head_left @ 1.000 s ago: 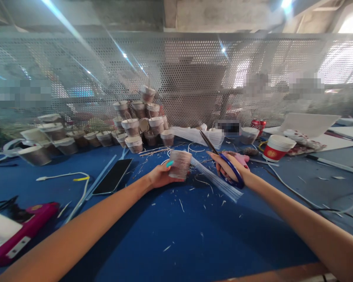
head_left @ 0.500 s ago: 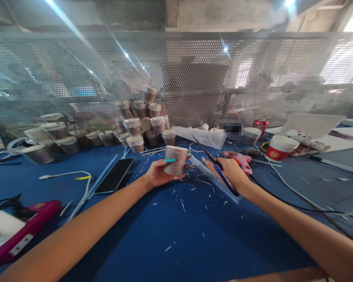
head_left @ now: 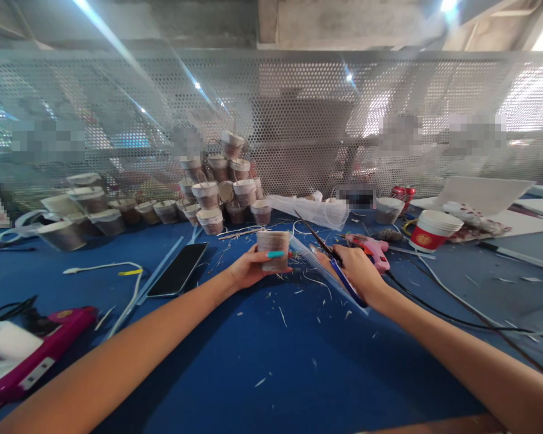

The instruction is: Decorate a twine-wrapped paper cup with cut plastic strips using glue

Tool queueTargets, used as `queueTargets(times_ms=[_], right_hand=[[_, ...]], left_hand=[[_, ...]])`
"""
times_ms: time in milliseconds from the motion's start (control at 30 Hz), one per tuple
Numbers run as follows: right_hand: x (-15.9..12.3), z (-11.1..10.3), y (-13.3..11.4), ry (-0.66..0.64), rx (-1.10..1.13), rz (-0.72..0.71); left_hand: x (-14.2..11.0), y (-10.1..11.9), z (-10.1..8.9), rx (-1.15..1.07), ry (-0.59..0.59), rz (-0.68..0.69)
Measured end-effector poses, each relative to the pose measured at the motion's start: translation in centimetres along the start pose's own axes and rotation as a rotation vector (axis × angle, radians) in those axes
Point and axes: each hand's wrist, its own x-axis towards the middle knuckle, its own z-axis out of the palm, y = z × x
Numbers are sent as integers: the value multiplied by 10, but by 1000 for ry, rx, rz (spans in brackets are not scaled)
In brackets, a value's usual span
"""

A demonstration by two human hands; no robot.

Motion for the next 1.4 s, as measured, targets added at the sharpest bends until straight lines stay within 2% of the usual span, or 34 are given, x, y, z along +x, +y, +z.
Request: queueTargets(times_ms=[267,533,833,967,1167,1400], right_hand=[[-1,3,0,-19,-26,-18],[1,5,0,-48,-24,8],[-2,4,-4,-70,-59,15],[-5,4,-6,-58,-134,4],[-12,4,-15,42,-308,-9],[-13,6,-20,-1,-427,56]], left_hand=[[0,0,3,82,-3,-13],[2,-5,-1,74,156,7],[2,-3,-1,-19,99,-36],[3,-4,1,31,124,40],[2,-5,12,169,211,141],[2,-11,16,461,361,389]])
